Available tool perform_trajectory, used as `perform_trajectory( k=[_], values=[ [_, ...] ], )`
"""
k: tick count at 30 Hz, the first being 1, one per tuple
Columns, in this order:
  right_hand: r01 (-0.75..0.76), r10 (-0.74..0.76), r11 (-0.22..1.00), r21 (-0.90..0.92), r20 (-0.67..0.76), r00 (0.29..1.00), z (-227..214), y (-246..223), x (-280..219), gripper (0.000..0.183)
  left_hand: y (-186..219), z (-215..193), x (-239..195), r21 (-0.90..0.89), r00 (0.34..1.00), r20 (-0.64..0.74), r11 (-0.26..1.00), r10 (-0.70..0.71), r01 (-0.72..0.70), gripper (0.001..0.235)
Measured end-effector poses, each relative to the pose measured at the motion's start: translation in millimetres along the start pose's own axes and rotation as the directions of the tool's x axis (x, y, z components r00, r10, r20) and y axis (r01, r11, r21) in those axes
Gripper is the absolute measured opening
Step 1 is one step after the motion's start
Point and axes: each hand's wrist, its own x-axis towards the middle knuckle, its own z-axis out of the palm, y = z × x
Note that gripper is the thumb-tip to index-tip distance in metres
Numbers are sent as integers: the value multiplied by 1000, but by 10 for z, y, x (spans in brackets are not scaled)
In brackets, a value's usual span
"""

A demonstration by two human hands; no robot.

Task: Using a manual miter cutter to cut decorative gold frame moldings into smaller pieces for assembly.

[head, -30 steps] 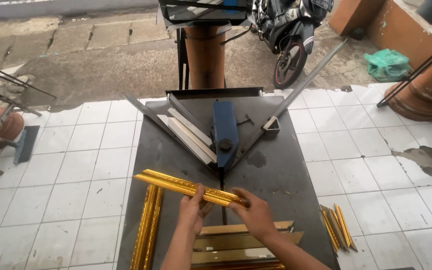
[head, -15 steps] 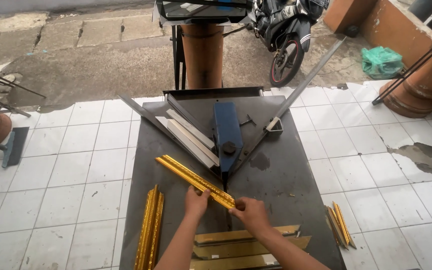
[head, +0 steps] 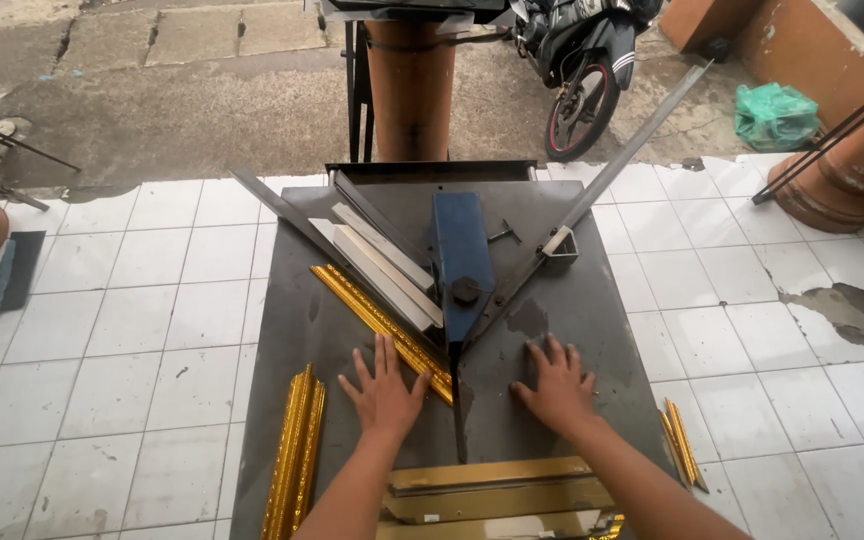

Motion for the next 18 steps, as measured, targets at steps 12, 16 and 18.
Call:
perform_trajectory(
  k=[12,16,18],
  values=[
    [12,7,996,-89,217,976,201,272,221,98,-48,140,217,-70,1000,-12,997,9,-10,112],
    [13,9,995,-104,212,977,258,286,253,99,-38,107,142,-102,999,-10,994,31,-32,111],
    [9,12,994,-106,190,982,280,299,264,99,-36,124,144,-107,999,-17,994,32,-34,112]
  ],
)
